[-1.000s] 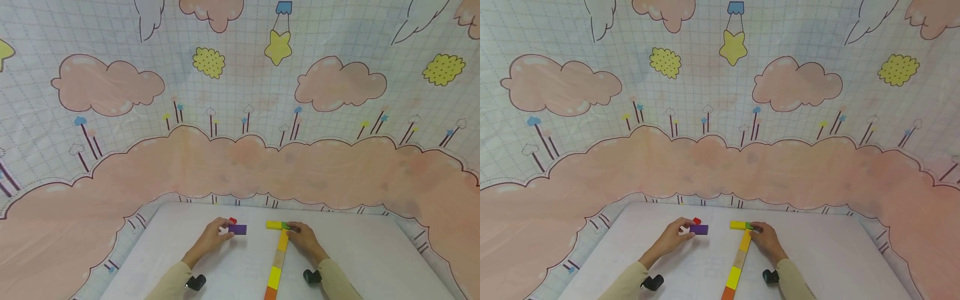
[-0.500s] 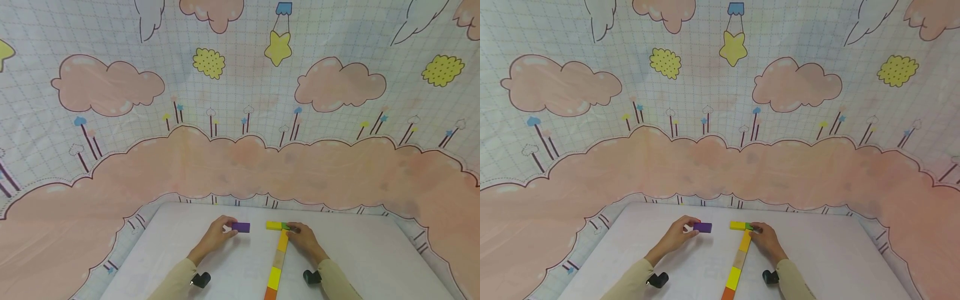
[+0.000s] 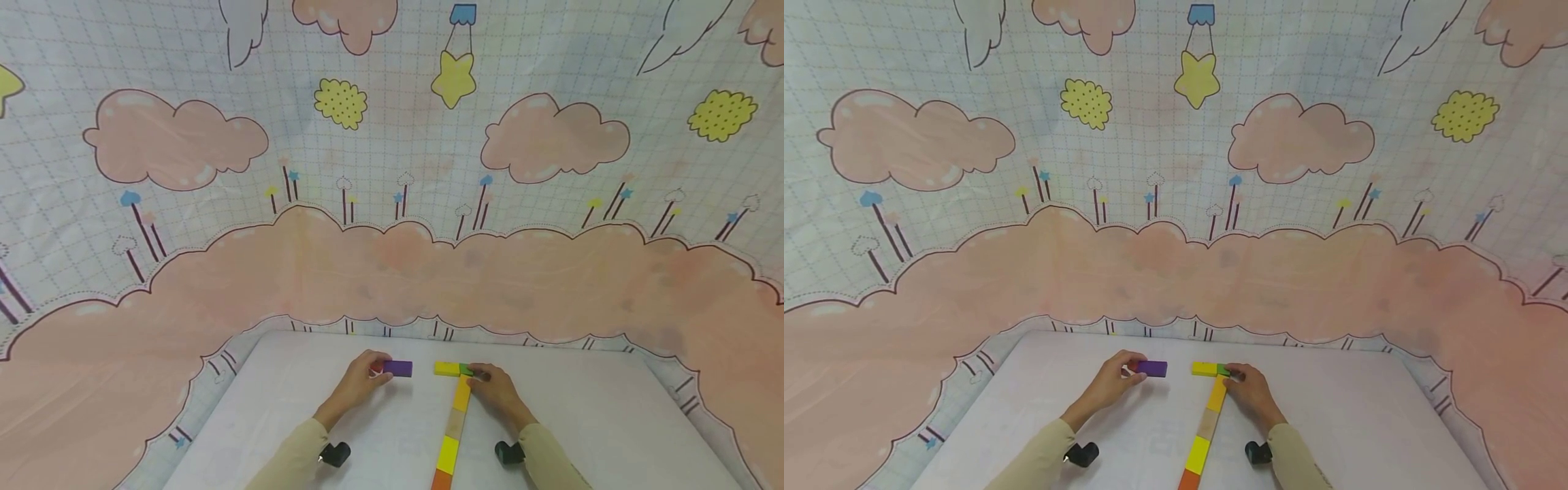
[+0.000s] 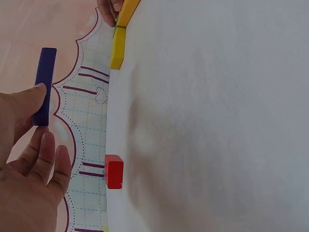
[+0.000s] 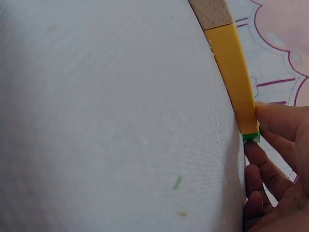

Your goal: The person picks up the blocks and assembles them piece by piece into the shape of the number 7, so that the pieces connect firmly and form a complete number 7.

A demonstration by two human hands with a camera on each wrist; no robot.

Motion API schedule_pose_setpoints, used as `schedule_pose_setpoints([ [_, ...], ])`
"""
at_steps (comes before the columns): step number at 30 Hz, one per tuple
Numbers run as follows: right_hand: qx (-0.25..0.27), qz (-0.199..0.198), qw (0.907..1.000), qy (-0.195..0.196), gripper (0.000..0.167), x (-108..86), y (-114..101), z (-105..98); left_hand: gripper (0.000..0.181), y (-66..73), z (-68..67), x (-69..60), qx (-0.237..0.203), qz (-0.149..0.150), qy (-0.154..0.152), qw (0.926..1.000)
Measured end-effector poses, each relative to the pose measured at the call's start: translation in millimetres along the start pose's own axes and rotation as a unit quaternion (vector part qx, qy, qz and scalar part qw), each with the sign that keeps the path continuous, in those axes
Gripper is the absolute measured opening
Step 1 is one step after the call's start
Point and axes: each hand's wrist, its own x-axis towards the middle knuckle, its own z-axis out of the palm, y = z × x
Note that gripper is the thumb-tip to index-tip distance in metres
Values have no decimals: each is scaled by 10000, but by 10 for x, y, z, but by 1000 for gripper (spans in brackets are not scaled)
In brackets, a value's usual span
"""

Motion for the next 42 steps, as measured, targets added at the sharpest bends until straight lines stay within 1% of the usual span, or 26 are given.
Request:
schedule_pose_setpoints([
  [7,59,150,9999,15,34,13,-4,14,30,12,48,34,276,-79,49,9996],
  [12,78,144,9999,32,34,31,11,20,32,18,79,63,167,-174,34,9997],
  [17,59,77,9999,32,34,32,21,14,32,16,117,95,154,-179,92,9997],
  [20,28,32,10000,44,33,25,22,12,31,16,149,118,92,-120,128,9998],
  [24,24,72,10000,58,34,16,13,14,30,17,197,152,-32,-14,151,9999],
  [28,42,145,9999,38,34,21,8,21,29,5,254,186,-45,154,178,9997],
  [30,60,186,9998,18,34,29,14,27,29,3,279,201,-57,163,166,9997],
  [37,39,152,9999,-10,34,37,26,25,29,8,337,233,-152,-133,93,9998],
  [42,45,131,9999,-26,34,29,28,13,29,-3,386,266,-153,-174,108,9997],
])
